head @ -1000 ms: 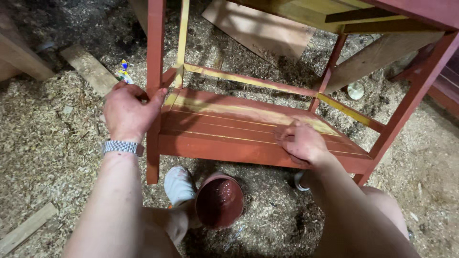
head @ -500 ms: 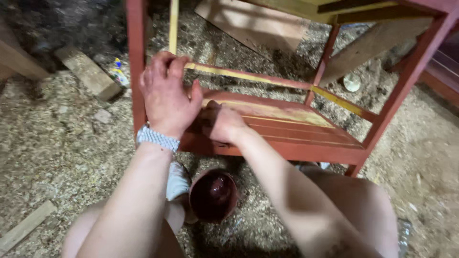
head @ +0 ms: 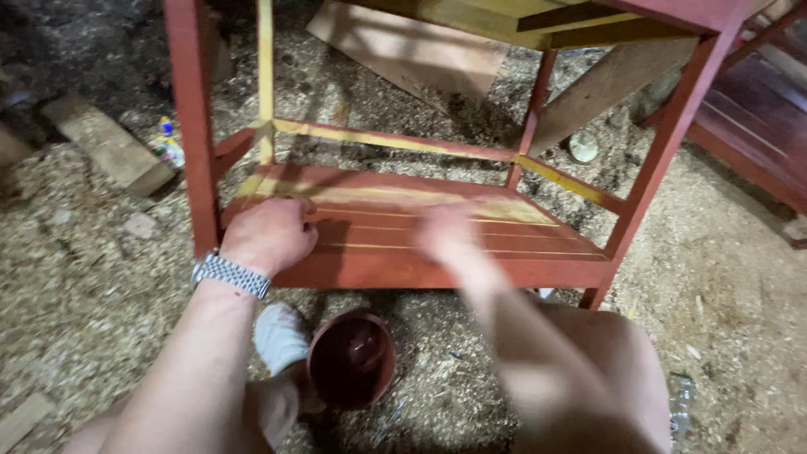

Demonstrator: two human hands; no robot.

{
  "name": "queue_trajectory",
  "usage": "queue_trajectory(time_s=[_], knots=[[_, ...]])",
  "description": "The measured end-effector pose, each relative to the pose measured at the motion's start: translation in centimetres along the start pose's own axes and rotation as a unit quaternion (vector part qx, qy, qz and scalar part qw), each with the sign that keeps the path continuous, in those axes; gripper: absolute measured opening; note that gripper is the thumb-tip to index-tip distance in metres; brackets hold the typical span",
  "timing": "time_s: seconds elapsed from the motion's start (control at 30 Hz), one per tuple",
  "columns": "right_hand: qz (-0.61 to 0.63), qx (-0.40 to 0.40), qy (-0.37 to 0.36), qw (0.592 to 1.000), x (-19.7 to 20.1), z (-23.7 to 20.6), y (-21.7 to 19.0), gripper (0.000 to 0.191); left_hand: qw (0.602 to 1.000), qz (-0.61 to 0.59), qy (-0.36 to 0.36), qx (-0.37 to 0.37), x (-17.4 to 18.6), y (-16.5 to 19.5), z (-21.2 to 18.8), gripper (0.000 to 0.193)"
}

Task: The person sits on a low stool and wipes reddish-brown stain onto the bare wood slats and frame of a small wooden shelf unit using a stain-soaked cloth, dipping the cloth into a bowl of stain and working across the shelf surfaces and edges.

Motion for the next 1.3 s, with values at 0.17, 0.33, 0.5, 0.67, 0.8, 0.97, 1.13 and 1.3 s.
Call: queue_trajectory(time_s=[0.17, 0.33, 0.5, 0.67, 0.8, 0.97, 1.13, 1.3], knots=[[0.108, 0.206, 0.115, 0.966, 3.5, -0.6, -16.3, 0.044, 0.992, -0.015, -0.029, 0.126, 0.6, 0.1, 1.0, 0.041], [0.232, 0.149, -0.048, 0.960, 1.9, -0.8, -9.9, 0.051, 0.995, 0.010, -0.062, 0.078, 1.1, -1.0, 0.9, 0.044], [-0.048, 0.264, 0.276, 0.923, 0.9, -4.3, 9.8, 0.027, 0.997, 0.004, -0.065, 0.045, 0.1, 0.3, 1.6, 0.047], [0.083, -0.223, -0.009, 0.971, -1.3, -3.5, 19.2, 0.040, 0.998, 0.031, -0.057, -0.017, -1.0, 2.5, 1.8, 0.046], [0.023, -0.134, 0.025, 0.990, -0.5, -2.9, 9.7, 0.037, 0.998, -0.003, -0.039, -0.040, -1.0, 3.2, 1.9, 0.048], [0.037, 0.093, -0.038, 0.994, 0.5, -3.4, -9.0, 0.050, 0.998, 0.011, -0.057, -0.024, -1.1, 3.5, 2.6, 0.047], [0.381, 0.164, -0.072, 0.907, -0.1, -0.4, -7.7, 0.074, 0.998, -0.017, -0.056, -0.015, -1.3, 3.0, 3.3, 0.042], [0.347, 0.088, -0.025, 0.934, -2.8, 2.6, 8.9, 0.041, 0.994, 0.023, -0.111, -0.012, -2.2, 3.0, 3.8, 0.044]])
Point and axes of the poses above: each hand's wrist, its own z-axis towards the middle knuckle, its own x-axis out of the back of the hand, y = z × x, the point moved 3 cm from there along z, towards the middle knuckle, and after that the axes turned 12 degrees about -y, right-handed, at the moved point
